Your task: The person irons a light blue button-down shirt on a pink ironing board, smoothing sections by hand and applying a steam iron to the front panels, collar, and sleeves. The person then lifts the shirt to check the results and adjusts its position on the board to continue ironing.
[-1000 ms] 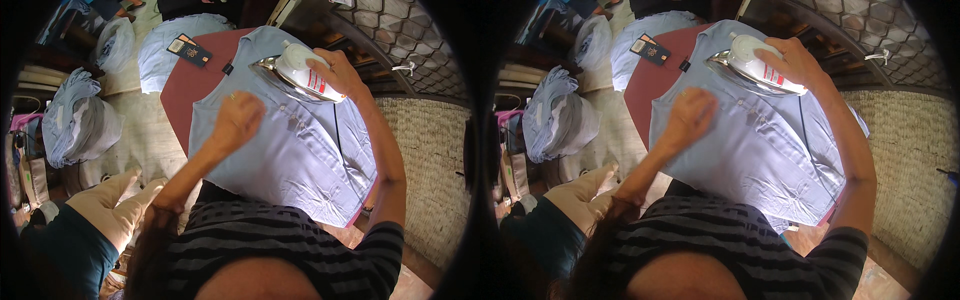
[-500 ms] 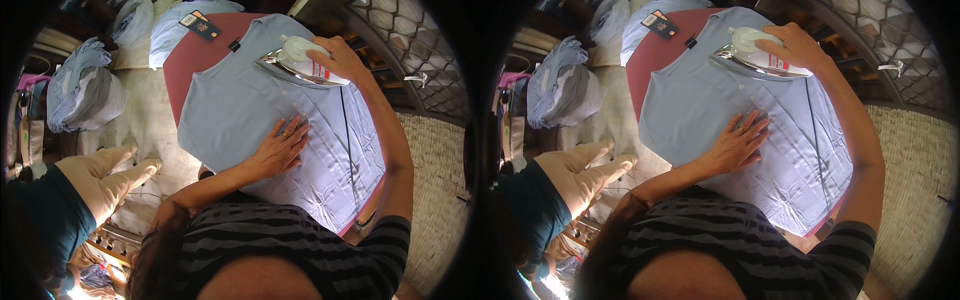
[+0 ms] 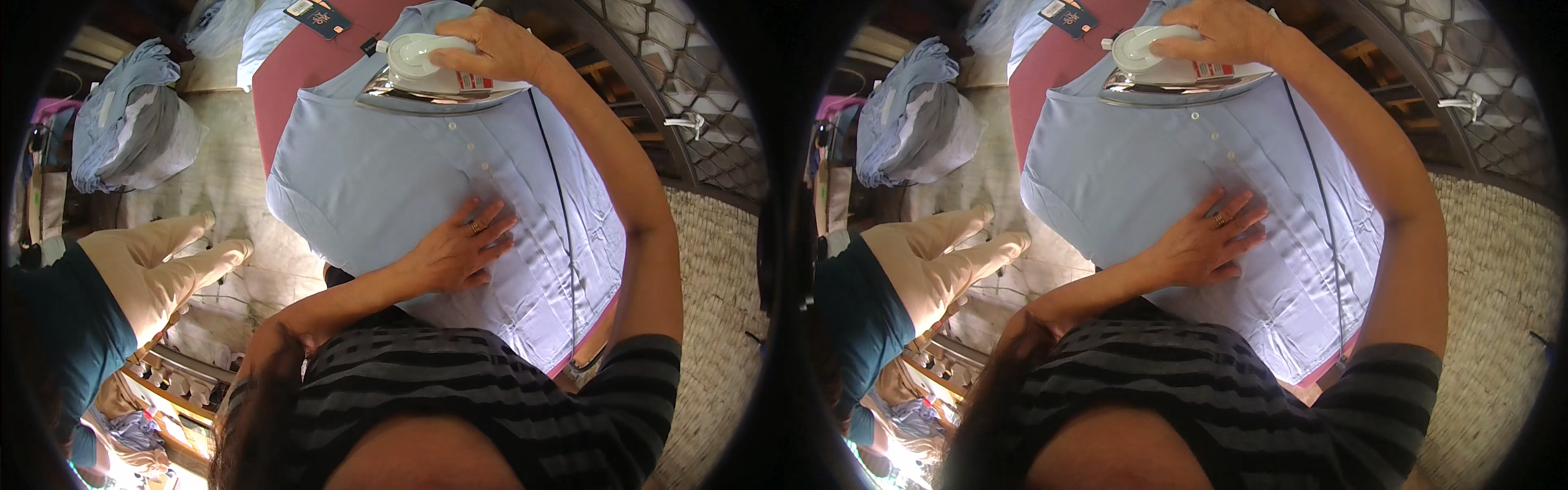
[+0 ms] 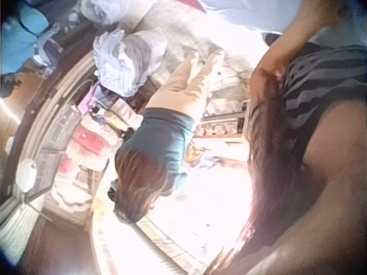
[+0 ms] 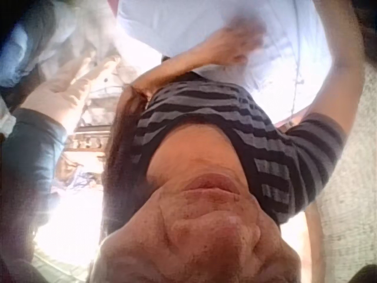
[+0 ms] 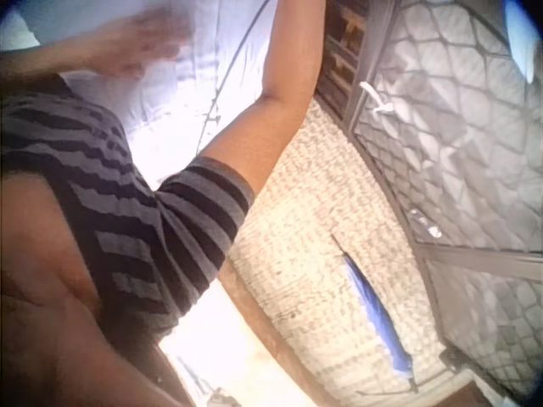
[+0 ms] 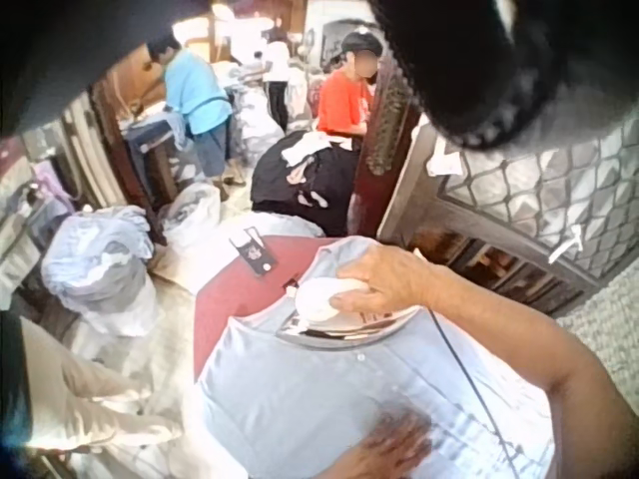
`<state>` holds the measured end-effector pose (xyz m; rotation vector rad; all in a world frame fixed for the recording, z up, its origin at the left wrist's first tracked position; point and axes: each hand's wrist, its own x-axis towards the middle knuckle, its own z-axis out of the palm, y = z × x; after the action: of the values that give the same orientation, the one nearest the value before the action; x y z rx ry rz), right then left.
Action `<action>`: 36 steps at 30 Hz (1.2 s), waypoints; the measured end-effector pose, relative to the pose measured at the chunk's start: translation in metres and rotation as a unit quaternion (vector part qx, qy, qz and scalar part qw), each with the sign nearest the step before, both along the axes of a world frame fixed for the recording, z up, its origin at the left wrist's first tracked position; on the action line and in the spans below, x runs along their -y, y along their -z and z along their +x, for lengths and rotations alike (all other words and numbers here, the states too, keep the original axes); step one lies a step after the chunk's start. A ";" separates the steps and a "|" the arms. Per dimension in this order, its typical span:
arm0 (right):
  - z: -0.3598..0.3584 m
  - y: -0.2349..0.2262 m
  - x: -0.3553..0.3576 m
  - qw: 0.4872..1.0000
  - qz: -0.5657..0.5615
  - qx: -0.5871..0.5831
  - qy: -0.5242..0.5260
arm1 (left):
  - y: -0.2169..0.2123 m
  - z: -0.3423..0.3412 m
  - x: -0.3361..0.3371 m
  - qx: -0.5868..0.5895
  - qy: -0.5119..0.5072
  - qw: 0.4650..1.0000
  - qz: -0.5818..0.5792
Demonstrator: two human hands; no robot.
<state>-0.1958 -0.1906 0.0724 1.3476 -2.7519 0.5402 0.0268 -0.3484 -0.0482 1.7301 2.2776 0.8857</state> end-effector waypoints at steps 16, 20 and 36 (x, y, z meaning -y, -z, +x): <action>0.144 -0.041 -0.085 0.874 -0.055 0.122 0.467 | -0.008 -0.061 0.041 0.056 -0.044 0.973 0.218; 0.248 -0.103 -0.068 0.733 -0.173 0.239 0.613 | -0.008 -0.113 0.029 0.010 -0.064 0.973 0.223; 0.387 -0.075 0.018 0.578 -0.393 0.272 0.661 | 0.005 -0.141 0.009 -0.004 0.035 0.978 0.204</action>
<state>0.1911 -0.2089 0.1477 -1.1779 -2.2312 1.6894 -0.1145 -0.3572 -0.0536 1.9528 2.1321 1.4137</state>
